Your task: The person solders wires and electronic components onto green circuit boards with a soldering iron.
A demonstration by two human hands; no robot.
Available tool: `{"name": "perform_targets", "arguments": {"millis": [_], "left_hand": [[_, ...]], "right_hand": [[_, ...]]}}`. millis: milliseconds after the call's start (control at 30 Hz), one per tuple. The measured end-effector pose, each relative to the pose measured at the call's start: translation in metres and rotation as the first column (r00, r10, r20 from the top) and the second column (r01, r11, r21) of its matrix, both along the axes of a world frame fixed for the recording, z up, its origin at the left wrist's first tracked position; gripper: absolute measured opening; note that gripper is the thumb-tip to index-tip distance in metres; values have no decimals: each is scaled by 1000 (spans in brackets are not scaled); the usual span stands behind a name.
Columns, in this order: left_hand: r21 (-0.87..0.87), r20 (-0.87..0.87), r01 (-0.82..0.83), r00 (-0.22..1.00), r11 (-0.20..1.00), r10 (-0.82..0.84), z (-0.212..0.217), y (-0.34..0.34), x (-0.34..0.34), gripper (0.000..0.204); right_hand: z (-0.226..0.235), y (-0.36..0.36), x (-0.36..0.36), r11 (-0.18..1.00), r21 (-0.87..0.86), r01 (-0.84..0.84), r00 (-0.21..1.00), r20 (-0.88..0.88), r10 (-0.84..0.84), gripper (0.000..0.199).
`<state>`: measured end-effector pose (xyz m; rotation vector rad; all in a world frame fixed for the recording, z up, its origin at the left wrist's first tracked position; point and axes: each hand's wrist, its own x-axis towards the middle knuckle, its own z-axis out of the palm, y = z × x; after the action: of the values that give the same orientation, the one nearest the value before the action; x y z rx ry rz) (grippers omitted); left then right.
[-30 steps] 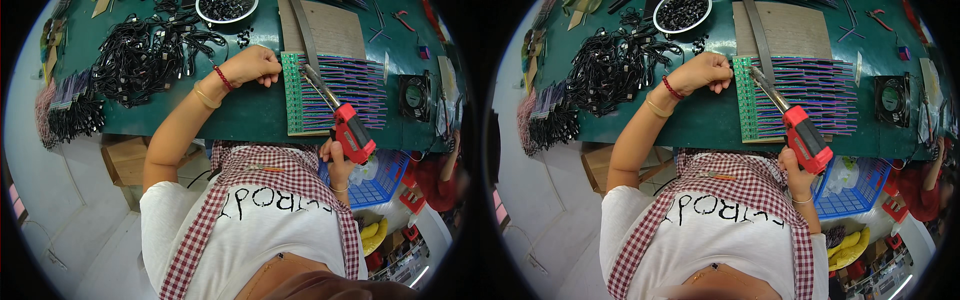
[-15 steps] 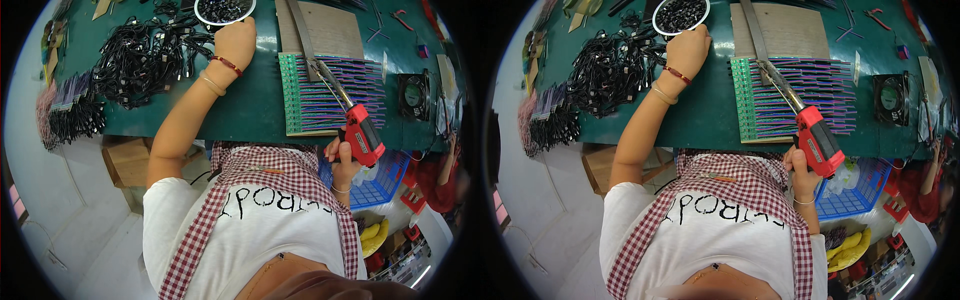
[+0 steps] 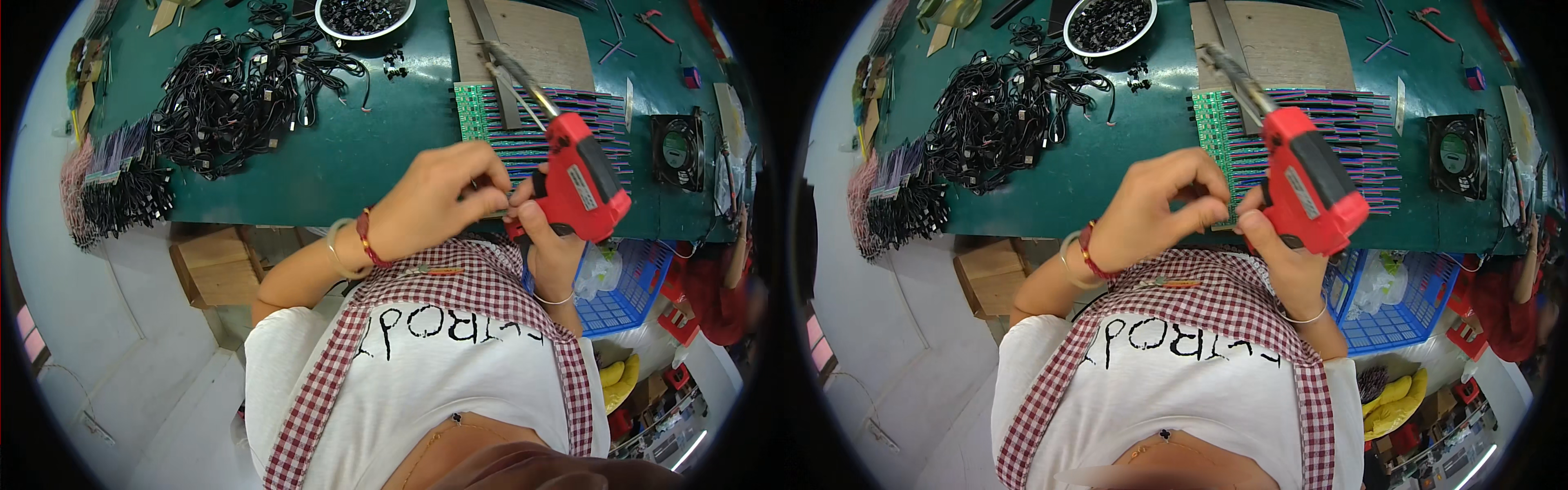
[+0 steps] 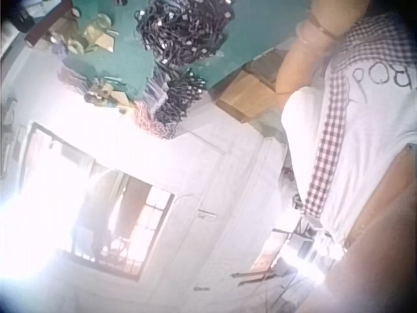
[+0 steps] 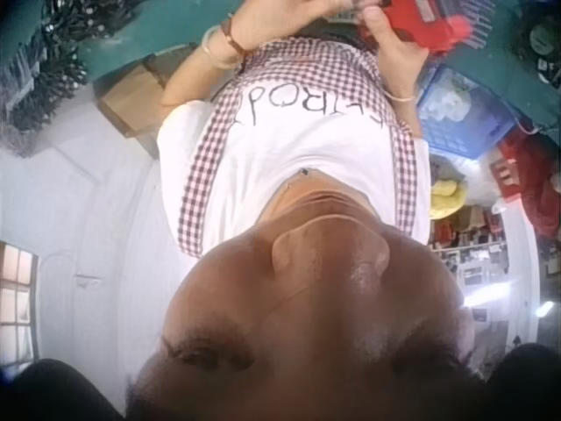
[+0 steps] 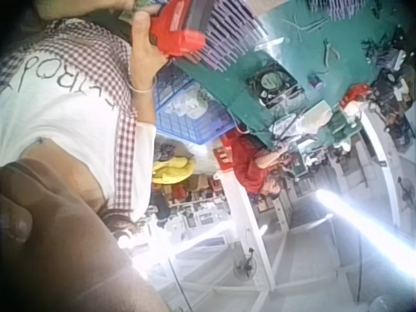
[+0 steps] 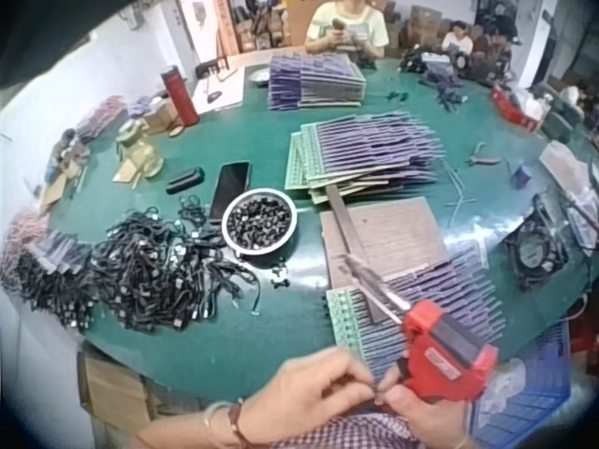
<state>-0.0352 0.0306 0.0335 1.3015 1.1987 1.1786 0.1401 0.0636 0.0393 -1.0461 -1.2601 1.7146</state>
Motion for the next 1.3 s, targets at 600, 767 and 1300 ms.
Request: {"name": "perform_targets", "arguments": {"millis": [600,767,1300], "left_hand": [[-151,-106,126,984,980,-143,-5,-4,0,8],[-498,204,252,964,830,-170,-12,9,-17,7],[-549,210,125,978,826,-8,-62,49,-53,13]], "right_hand": [[-8,-9,3,975,119,-187,915,382,129,12],[-9,-8,7,998,49,-47,978,204,36,7],[-48,-29,66,984,166,67,910,394,-128,10]]}}
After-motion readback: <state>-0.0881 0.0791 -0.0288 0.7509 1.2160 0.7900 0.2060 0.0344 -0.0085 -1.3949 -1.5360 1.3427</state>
